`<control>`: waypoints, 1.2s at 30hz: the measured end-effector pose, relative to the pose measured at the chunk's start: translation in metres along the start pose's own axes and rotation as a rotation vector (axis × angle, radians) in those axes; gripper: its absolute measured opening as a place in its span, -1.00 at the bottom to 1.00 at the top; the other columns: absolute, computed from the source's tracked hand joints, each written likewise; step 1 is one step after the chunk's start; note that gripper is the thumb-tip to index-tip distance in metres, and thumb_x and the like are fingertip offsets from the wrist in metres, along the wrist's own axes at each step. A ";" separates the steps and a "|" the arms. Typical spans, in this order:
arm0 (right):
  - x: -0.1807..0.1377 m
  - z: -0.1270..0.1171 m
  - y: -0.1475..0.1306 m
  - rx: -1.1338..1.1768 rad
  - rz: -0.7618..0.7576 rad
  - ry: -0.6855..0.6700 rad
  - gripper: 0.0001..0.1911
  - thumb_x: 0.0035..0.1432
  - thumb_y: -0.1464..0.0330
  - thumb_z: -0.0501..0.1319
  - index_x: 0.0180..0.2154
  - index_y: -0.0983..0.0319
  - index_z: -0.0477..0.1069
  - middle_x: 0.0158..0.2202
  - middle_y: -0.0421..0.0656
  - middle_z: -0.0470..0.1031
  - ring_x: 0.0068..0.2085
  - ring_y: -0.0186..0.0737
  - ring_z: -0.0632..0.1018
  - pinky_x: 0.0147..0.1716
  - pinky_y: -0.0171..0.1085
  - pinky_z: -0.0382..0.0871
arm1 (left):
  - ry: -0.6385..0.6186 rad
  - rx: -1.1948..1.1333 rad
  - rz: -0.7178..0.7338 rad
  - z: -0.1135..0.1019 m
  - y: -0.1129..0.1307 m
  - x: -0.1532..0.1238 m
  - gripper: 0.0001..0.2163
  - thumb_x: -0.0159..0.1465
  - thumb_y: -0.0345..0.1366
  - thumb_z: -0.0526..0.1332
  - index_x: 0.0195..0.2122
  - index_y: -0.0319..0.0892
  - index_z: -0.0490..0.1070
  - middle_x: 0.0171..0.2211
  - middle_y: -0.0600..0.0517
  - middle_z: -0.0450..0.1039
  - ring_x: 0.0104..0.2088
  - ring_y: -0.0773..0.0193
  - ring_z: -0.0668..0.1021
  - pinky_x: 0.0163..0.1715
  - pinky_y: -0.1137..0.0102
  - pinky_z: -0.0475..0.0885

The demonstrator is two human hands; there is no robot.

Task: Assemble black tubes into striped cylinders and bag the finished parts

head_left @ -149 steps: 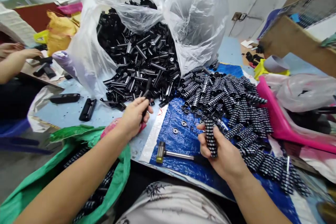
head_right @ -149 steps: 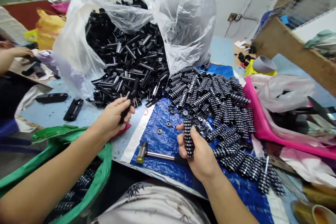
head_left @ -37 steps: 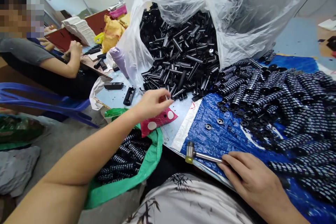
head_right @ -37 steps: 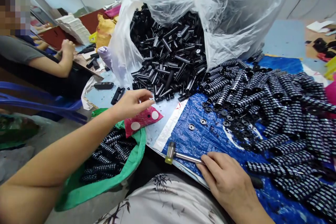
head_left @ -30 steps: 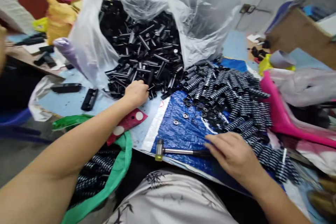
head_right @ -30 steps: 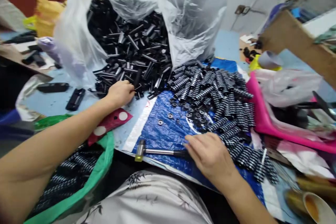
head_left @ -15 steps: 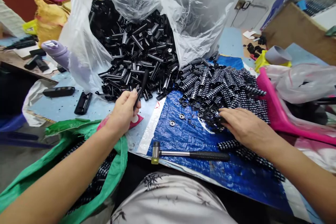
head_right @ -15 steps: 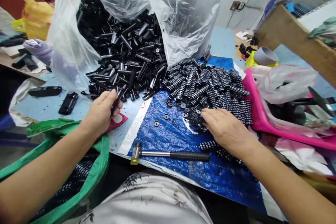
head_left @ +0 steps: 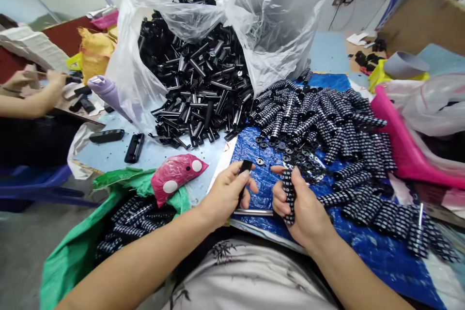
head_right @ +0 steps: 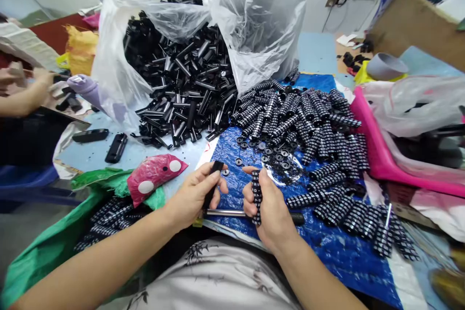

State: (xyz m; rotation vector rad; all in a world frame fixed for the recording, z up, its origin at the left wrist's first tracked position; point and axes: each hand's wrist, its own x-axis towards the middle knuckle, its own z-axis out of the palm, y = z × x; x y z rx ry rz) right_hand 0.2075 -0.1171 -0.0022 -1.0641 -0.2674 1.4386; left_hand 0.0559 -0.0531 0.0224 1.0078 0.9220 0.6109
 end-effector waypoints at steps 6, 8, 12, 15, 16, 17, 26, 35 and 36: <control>-0.004 0.013 0.004 0.081 -0.117 0.081 -0.55 0.17 -0.07 0.26 -0.17 0.16 0.50 -0.38 -0.24 0.49 -0.43 -0.36 0.47 -0.43 -0.38 0.40 | 0.076 0.161 0.177 0.021 -0.014 -0.006 -0.73 0.18 -0.11 0.39 -0.27 -0.19 0.45 -0.39 0.08 0.47 -0.44 0.38 0.45 -0.41 0.47 0.35; -0.003 0.017 0.007 0.052 -0.143 0.088 -0.53 0.19 -0.08 0.23 -0.18 0.17 0.51 -0.21 -0.16 0.55 -0.21 -0.23 0.56 -0.19 -0.25 0.50 | 0.030 0.175 0.193 0.027 -0.017 -0.006 -0.73 0.10 -0.17 0.45 -0.28 -0.19 0.48 -0.33 0.06 0.48 -0.32 0.30 0.48 -0.28 0.43 0.38; -0.001 0.001 0.010 -0.349 -0.398 -0.023 -0.36 0.17 -0.08 0.26 0.16 0.12 0.38 0.20 -0.04 0.42 0.22 0.01 0.42 0.17 -0.04 0.36 | -0.016 0.187 0.164 0.027 -0.014 -0.007 -0.75 0.16 -0.13 0.39 -0.33 -0.22 0.48 -0.42 0.08 0.40 -0.40 0.33 0.39 -0.34 0.42 0.32; -0.002 -0.024 0.004 -0.888 -0.811 -0.191 0.11 -0.02 0.04 0.47 0.42 0.04 -0.04 0.48 -0.01 -0.11 0.44 0.16 0.06 0.29 0.11 0.22 | -0.004 0.170 0.119 0.020 -0.006 -0.011 -0.72 0.13 -0.11 0.42 -0.37 -0.21 0.44 -0.48 0.12 0.33 -0.45 0.37 0.33 -0.41 0.43 0.26; -0.002 -0.031 0.002 -1.040 -0.931 -0.249 0.15 -0.03 0.10 0.50 0.43 0.04 -0.09 0.49 0.01 -0.15 0.45 0.18 0.04 0.30 0.16 0.20 | -0.018 0.168 0.100 0.017 -0.004 -0.012 -0.71 0.12 -0.10 0.43 -0.38 -0.20 0.43 -0.48 0.12 0.31 -0.46 0.38 0.32 -0.42 0.43 0.24; -0.003 -0.035 0.000 -1.149 -1.025 -0.293 0.12 0.00 0.17 0.49 0.43 0.06 -0.08 0.48 0.04 -0.10 0.44 0.18 0.09 0.31 0.18 0.19 | -0.039 0.170 0.085 0.015 -0.003 -0.014 -0.70 0.11 -0.09 0.43 -0.39 -0.20 0.42 -0.49 0.13 0.30 -0.47 0.38 0.30 -0.44 0.43 0.23; -0.016 -0.024 0.004 -1.313 -1.294 -0.245 -0.01 0.08 0.24 0.45 0.41 0.25 0.02 0.26 0.16 0.34 0.26 0.14 0.42 0.21 0.08 0.41 | 0.112 0.133 0.144 0.020 -0.013 -0.015 -0.55 0.34 0.17 0.08 -0.28 -0.15 0.39 -0.46 0.09 0.34 -0.50 0.35 0.33 -0.45 0.40 0.27; -0.018 -0.024 0.014 -1.474 -1.381 -0.131 -0.03 0.13 0.24 0.41 0.43 0.23 -0.01 0.26 0.16 0.36 0.22 0.14 0.47 0.16 0.06 0.47 | -0.032 -0.119 -0.012 0.010 -0.006 -0.012 -0.57 0.05 0.03 0.47 -0.24 -0.23 0.58 -0.35 0.04 0.53 -0.34 0.33 0.49 -0.25 0.42 0.38; -0.018 -0.025 0.015 -1.476 -1.361 -0.143 -0.03 0.14 0.23 0.41 0.43 0.23 -0.02 0.26 0.16 0.36 0.22 0.15 0.46 0.16 0.08 0.46 | -0.056 -0.152 -0.076 0.006 -0.006 -0.011 -0.58 0.02 0.01 0.50 -0.25 -0.23 0.58 -0.37 0.04 0.53 -0.38 0.35 0.49 -0.30 0.43 0.38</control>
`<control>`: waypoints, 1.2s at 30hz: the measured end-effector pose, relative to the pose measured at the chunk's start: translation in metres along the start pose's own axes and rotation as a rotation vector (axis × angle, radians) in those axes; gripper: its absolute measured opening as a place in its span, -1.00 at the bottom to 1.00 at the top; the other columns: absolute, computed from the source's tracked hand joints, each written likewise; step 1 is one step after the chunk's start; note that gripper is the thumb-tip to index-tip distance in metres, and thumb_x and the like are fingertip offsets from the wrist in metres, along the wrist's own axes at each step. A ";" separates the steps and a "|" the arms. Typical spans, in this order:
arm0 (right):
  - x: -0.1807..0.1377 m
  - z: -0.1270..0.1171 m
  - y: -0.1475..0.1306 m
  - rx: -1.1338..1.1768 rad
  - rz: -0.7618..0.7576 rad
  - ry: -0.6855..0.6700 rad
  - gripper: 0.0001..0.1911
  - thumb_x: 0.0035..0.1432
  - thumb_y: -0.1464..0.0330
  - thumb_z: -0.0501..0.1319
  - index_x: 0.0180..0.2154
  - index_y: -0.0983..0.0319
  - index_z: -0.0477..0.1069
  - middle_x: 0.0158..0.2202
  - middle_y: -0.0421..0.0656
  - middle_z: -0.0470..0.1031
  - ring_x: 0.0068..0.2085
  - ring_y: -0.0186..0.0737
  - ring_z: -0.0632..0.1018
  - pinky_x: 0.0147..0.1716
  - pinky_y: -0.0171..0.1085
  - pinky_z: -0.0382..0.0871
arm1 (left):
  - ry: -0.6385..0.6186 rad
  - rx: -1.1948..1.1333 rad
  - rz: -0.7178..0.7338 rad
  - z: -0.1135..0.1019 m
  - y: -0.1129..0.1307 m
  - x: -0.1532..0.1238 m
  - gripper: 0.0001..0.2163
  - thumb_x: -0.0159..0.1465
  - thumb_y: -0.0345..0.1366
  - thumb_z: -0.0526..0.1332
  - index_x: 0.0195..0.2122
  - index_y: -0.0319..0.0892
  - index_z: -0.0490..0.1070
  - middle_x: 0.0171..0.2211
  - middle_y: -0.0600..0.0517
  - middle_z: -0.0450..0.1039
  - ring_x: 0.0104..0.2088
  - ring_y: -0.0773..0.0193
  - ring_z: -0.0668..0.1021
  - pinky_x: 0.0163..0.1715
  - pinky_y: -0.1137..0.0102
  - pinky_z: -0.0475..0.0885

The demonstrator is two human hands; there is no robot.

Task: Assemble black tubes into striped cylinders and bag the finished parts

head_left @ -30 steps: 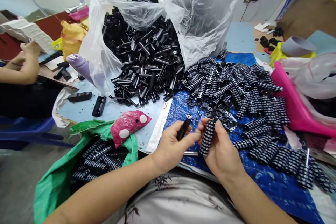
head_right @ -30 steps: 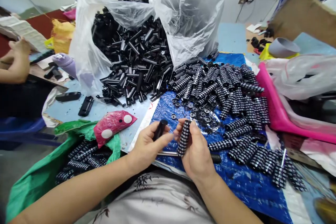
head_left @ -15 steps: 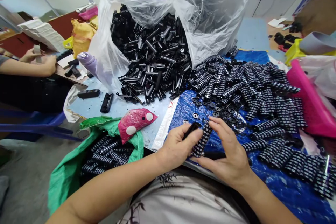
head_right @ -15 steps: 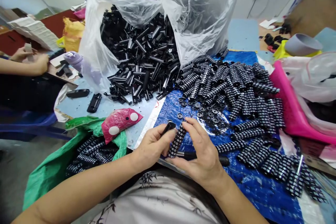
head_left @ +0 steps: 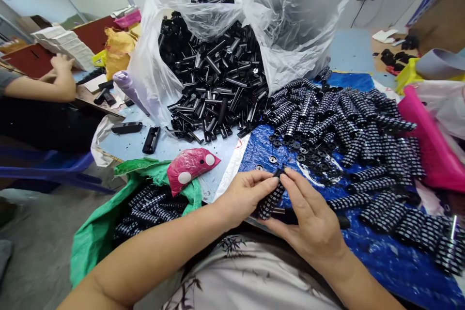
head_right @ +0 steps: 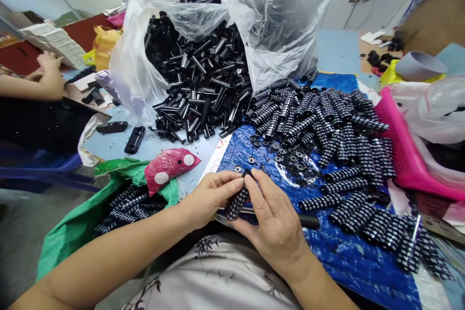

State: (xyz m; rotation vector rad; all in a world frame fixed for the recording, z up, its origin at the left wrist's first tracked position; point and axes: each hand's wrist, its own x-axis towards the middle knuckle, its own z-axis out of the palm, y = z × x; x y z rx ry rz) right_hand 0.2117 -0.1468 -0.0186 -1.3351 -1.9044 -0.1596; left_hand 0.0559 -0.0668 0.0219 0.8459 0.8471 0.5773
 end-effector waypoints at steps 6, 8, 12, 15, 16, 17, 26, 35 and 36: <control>0.002 0.000 -0.001 0.151 0.066 -0.096 -0.02 0.13 0.13 0.40 0.42 0.25 0.00 0.30 0.17 0.31 0.27 0.17 0.42 0.18 0.10 0.43 | -0.127 -0.197 -0.324 -0.016 0.000 0.003 -0.55 -0.08 -0.04 0.56 -0.29 -0.22 0.53 -0.41 -0.02 0.58 -0.39 0.17 0.63 -0.35 0.30 0.51; 0.001 0.001 0.001 0.169 0.051 -0.104 0.04 0.12 0.08 0.39 0.44 0.24 -0.07 0.32 0.18 0.28 0.29 0.20 0.38 0.19 0.15 0.41 | -0.113 -0.222 -0.306 -0.017 -0.001 0.003 -0.57 -0.07 -0.07 0.56 -0.30 -0.19 0.49 -0.43 0.02 0.55 -0.42 0.20 0.62 -0.37 0.32 0.50; -0.016 0.004 0.007 0.094 0.083 -0.160 -0.13 0.22 0.10 0.31 0.39 0.26 0.03 0.23 0.17 0.38 0.22 0.19 0.44 0.10 0.13 0.45 | 0.018 0.006 -0.006 -0.028 -0.001 0.006 -0.64 0.02 -0.08 0.50 -0.29 -0.18 0.48 -0.43 0.10 0.49 -0.46 0.33 0.51 -0.36 0.39 0.41; -0.034 0.000 0.010 -0.002 0.074 -0.278 -0.72 0.33 0.31 0.21 0.06 0.19 0.42 -0.13 -0.04 0.58 -0.12 -0.04 0.60 -0.11 -0.07 0.49 | 0.132 0.506 0.302 -0.054 0.007 0.009 -0.76 0.16 -0.14 0.39 -0.25 -0.18 0.54 -0.34 0.03 0.53 -0.33 0.27 0.50 -0.26 0.38 0.38; -0.037 -0.003 0.011 -0.016 0.072 -0.288 -0.81 0.34 0.34 0.18 -0.03 0.19 0.45 -0.20 -0.08 0.57 -0.20 -0.09 0.59 -0.16 -0.12 0.48 | 0.156 0.678 0.353 -0.063 0.011 0.010 -0.80 0.19 -0.17 0.36 -0.25 -0.18 0.55 -0.32 0.01 0.54 -0.29 0.24 0.50 -0.23 0.36 0.37; -0.038 -0.007 0.011 -0.020 0.080 -0.272 -0.84 0.35 0.35 0.17 -0.07 0.20 0.45 -0.24 -0.09 0.56 -0.24 -0.12 0.58 -0.19 -0.15 0.46 | 0.166 0.829 0.371 -0.071 0.014 0.011 -0.83 0.20 -0.20 0.35 -0.25 -0.17 0.57 -0.31 0.00 0.55 -0.28 0.21 0.50 -0.22 0.34 0.35; -0.005 -0.003 0.014 -0.132 0.076 -0.117 -0.76 0.35 0.40 0.16 0.03 0.21 0.42 -0.31 -0.12 0.56 -0.37 -0.19 0.57 -0.34 -0.24 0.40 | -0.035 1.037 0.095 -0.085 0.024 0.023 -0.74 0.02 -0.12 0.46 -0.41 -0.18 0.52 -0.55 0.15 0.34 -0.51 0.32 0.36 -0.50 0.43 0.15; 0.008 -0.003 -0.006 0.108 -0.080 -0.101 -0.64 0.35 0.46 0.14 0.16 0.26 0.34 -0.20 -0.04 0.58 -0.24 -0.17 0.60 -0.21 -0.25 0.45 | -0.124 0.998 0.100 -0.093 0.026 0.039 -0.70 -0.08 -0.20 0.52 -0.53 -0.17 0.40 -0.61 0.17 0.32 -0.55 0.37 0.31 -0.51 0.42 0.12; 0.006 -0.001 -0.008 0.112 -0.104 -0.143 -0.66 0.35 0.45 0.15 0.14 0.27 0.36 -0.24 -0.06 0.57 -0.28 -0.18 0.59 -0.24 -0.26 0.45 | -0.124 1.009 0.098 -0.092 0.026 0.040 -0.69 -0.07 -0.19 0.52 -0.53 -0.16 0.40 -0.60 0.17 0.32 -0.54 0.36 0.31 -0.51 0.42 0.11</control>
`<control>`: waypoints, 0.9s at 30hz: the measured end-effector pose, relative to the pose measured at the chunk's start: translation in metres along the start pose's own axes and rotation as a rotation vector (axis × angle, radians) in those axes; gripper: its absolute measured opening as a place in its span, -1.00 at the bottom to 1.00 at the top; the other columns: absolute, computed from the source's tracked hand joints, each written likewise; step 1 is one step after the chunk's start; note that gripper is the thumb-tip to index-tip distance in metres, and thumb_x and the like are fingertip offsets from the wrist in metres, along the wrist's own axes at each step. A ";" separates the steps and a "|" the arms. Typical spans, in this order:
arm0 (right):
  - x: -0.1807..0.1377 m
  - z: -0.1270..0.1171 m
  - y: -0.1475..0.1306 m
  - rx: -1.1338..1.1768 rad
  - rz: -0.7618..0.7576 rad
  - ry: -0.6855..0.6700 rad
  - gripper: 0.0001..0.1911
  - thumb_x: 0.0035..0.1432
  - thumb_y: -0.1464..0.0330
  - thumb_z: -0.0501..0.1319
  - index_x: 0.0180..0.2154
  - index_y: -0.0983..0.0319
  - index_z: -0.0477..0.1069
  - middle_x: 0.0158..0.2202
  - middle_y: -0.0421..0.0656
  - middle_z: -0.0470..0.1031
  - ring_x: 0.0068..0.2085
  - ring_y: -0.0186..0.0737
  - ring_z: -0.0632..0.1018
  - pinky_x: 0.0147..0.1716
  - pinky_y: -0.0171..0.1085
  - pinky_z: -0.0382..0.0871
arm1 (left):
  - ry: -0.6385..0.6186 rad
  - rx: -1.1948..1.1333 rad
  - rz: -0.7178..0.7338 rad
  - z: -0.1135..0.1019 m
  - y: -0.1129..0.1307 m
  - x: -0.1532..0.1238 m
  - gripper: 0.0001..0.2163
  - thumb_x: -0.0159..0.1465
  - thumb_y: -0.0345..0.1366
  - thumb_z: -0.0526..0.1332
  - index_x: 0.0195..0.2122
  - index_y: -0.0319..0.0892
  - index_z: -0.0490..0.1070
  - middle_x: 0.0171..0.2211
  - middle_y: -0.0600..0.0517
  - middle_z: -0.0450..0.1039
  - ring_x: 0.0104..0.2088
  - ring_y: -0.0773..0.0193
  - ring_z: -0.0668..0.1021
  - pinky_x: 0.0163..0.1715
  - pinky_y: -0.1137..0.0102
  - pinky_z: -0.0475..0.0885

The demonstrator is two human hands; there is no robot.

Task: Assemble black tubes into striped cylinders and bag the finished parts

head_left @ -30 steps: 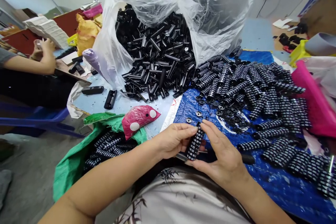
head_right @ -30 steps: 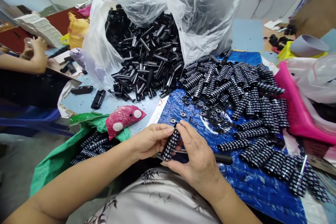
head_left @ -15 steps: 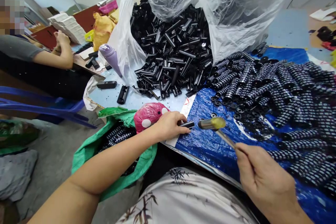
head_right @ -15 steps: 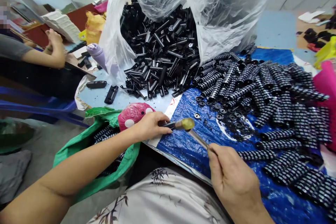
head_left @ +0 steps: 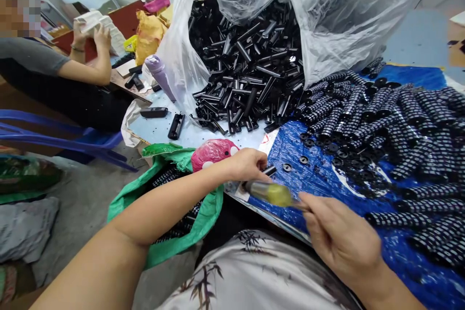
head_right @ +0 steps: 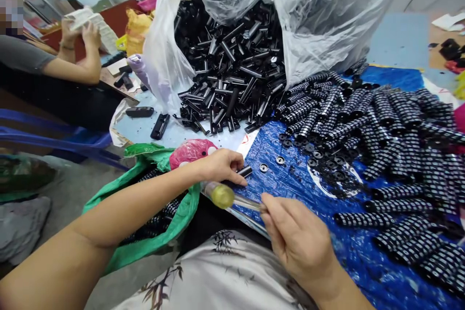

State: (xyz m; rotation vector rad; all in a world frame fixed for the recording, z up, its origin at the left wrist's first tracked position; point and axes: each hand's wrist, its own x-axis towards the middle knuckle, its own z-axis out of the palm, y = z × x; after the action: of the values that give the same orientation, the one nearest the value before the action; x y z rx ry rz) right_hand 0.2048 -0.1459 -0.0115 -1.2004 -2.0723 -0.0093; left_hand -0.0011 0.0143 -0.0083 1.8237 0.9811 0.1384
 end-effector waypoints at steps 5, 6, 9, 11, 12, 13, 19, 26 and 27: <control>-0.009 0.010 -0.002 -0.035 -0.040 -0.211 -0.79 0.35 0.39 0.17 -0.02 0.29 0.46 -0.43 -0.16 0.49 -0.45 -0.24 0.51 -0.42 -0.26 0.39 | 0.014 0.146 -0.024 0.006 0.007 0.003 -0.70 -0.02 -0.19 0.49 -0.52 -0.14 0.36 -0.59 0.17 0.29 -0.52 0.32 0.31 -0.49 0.39 0.12; -0.010 0.009 -0.001 0.001 -0.053 -0.212 -0.78 0.35 0.40 0.16 -0.01 0.29 0.46 -0.41 -0.16 0.50 -0.43 -0.25 0.52 -0.40 -0.27 0.40 | 0.027 0.184 -0.028 0.003 0.010 0.000 -0.73 -0.01 -0.22 0.47 -0.53 -0.14 0.37 -0.59 0.16 0.29 -0.53 0.32 0.31 -0.48 0.38 0.13; -0.016 0.000 0.007 0.086 -0.054 -0.173 -0.78 0.34 0.41 0.19 0.00 0.26 0.47 -0.32 -0.14 0.56 -0.35 -0.27 0.56 -0.30 -0.29 0.44 | -0.052 0.198 -0.007 -0.026 0.017 -0.023 -0.80 -0.07 -0.33 0.48 -0.57 -0.13 0.44 -0.61 0.13 0.33 -0.57 0.32 0.32 -0.52 0.37 0.16; -0.023 -0.006 0.014 0.053 -0.029 -0.130 -0.81 0.32 0.40 0.22 -0.04 0.25 0.49 -0.27 -0.12 0.58 -0.30 -0.26 0.58 -0.23 -0.28 0.44 | -0.239 0.061 0.001 -0.060 0.021 -0.050 -0.77 -0.20 -0.33 0.55 -0.59 -0.12 0.50 -0.64 0.11 0.39 -0.63 0.32 0.35 -0.59 0.39 0.18; -0.027 -0.008 0.017 0.016 -0.013 -0.112 -0.82 0.32 0.38 0.23 -0.07 0.25 0.50 -0.26 -0.12 0.58 -0.28 -0.25 0.58 -0.20 -0.27 0.44 | -0.260 -0.036 -0.031 -0.077 0.022 -0.064 -0.73 -0.28 -0.32 0.58 -0.59 -0.12 0.54 -0.66 0.10 0.40 -0.66 0.31 0.37 -0.62 0.40 0.20; -0.031 -0.009 0.021 -0.021 0.001 -0.102 -0.84 0.32 0.36 0.24 -0.09 0.25 0.51 -0.25 -0.12 0.58 -0.28 -0.25 0.57 -0.19 -0.26 0.42 | -0.259 -0.101 -0.076 -0.093 0.023 -0.077 -0.73 -0.29 -0.30 0.59 -0.57 -0.12 0.56 -0.67 0.09 0.41 -0.67 0.31 0.38 -0.64 0.40 0.22; -0.041 0.002 0.029 -0.071 0.044 -0.114 -0.82 0.35 0.31 0.21 -0.15 0.28 0.53 -0.25 -0.08 0.54 -0.26 -0.22 0.55 -0.18 -0.23 0.39 | 0.254 0.015 -0.127 -0.122 0.017 -0.060 -0.73 0.20 -0.09 0.31 -0.24 -0.19 0.58 -0.39 -0.04 0.57 -0.41 0.25 0.55 -0.40 0.38 0.43; -0.031 -0.015 0.026 -0.090 0.089 -0.134 -0.82 0.33 0.34 0.23 -0.08 0.27 0.48 -0.21 -0.08 0.58 -0.22 -0.20 0.57 -0.19 -0.21 0.40 | 0.616 0.654 -0.391 -0.118 -0.002 0.040 -0.84 0.19 -0.24 0.28 -0.45 -0.20 0.55 -0.38 -0.20 0.59 -0.15 -0.13 0.60 -0.13 0.12 0.44; -0.031 -0.020 0.031 -0.101 0.113 -0.127 -0.82 0.33 0.36 0.23 -0.07 0.26 0.48 -0.23 -0.10 0.59 -0.23 -0.21 0.57 -0.19 -0.21 0.41 | 0.600 0.698 -0.425 -0.119 -0.004 0.046 -0.82 0.19 -0.19 0.29 -0.48 -0.17 0.54 -0.40 -0.17 0.58 -0.15 -0.15 0.60 -0.13 0.11 0.45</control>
State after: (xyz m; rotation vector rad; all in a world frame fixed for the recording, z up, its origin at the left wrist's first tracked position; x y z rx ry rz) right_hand 0.2493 -0.1589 -0.0254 -1.4110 -2.1312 0.0152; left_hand -0.0326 0.1324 0.0297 2.1818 2.0125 0.0839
